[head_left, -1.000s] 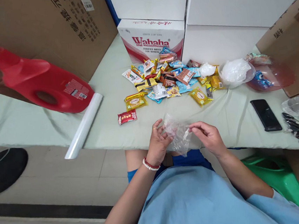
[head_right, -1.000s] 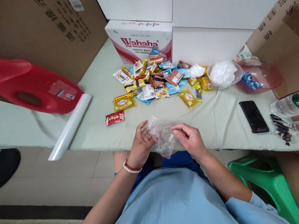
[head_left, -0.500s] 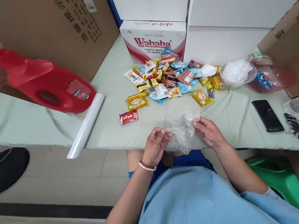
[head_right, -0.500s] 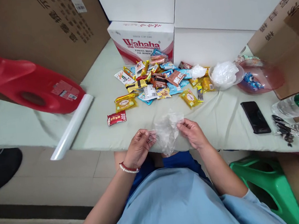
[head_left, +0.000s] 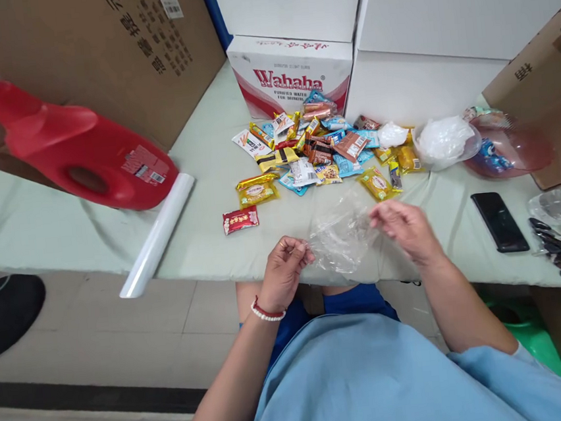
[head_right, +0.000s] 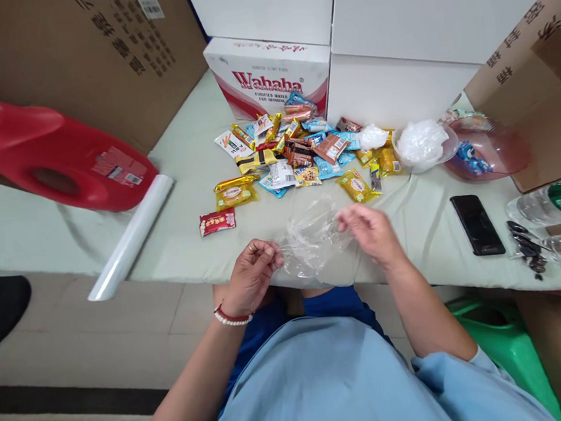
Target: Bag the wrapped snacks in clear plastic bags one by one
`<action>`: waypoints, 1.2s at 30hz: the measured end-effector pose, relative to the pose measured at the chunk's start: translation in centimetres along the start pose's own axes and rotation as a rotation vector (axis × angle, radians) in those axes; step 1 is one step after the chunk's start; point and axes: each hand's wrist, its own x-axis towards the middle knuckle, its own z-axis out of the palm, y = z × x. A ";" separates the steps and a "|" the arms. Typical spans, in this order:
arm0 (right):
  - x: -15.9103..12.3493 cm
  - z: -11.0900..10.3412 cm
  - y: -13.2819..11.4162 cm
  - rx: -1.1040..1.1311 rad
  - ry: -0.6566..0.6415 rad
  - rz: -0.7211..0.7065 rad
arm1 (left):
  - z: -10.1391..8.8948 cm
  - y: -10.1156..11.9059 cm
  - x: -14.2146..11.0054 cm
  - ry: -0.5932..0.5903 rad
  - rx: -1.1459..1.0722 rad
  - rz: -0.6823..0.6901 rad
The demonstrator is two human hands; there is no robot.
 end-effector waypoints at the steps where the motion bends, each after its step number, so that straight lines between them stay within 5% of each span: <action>1: 0.1 1.4 -0.4 -0.002 -0.120 0.023 | 0.4 -0.2 -0.2 -0.026 0.036 0.020; 3: 0.4 4.1 -0.8 -0.037 -0.242 0.030 | 0.8 -0.5 -0.4 -0.059 0.104 0.055; 6: 1.1 6.1 -0.8 -0.036 -0.213 -0.013 | 0.3 -0.4 -0.2 0.011 0.101 0.071; 11: 1.3 4.5 -0.5 0.278 0.088 0.038 | -2.8 0.4 1.4 0.295 -0.098 0.049; 14: -0.1 3.1 0.5 0.340 0.182 0.076 | -4.2 0.3 2.2 0.341 -0.142 0.063; 18: -2.9 1.0 3.1 0.215 0.177 0.103 | -4.6 0.1 2.4 0.302 -0.150 0.052; 23: -5.1 -3.4 4.4 -0.195 -0.217 0.164 | -3.2 0.7 1.7 0.109 -0.118 -0.055; 26: -4.7 -5.1 2.9 -0.309 -0.087 0.119 | -1.3 0.9 0.8 0.043 0.017 -0.032; 29: -3.4 -4.1 1.3 -0.386 0.038 -0.001 | 0.6 0.8 -0.1 -0.028 0.175 0.022; 33: -1.8 -0.6 1.1 -0.614 -0.209 -0.032 | 1.7 0.9 -0.6 -0.058 0.385 0.162; 36: -1.2 0.6 1.9 -0.651 -0.201 0.034 | 1.1 0.7 -0.6 -0.071 0.650 0.251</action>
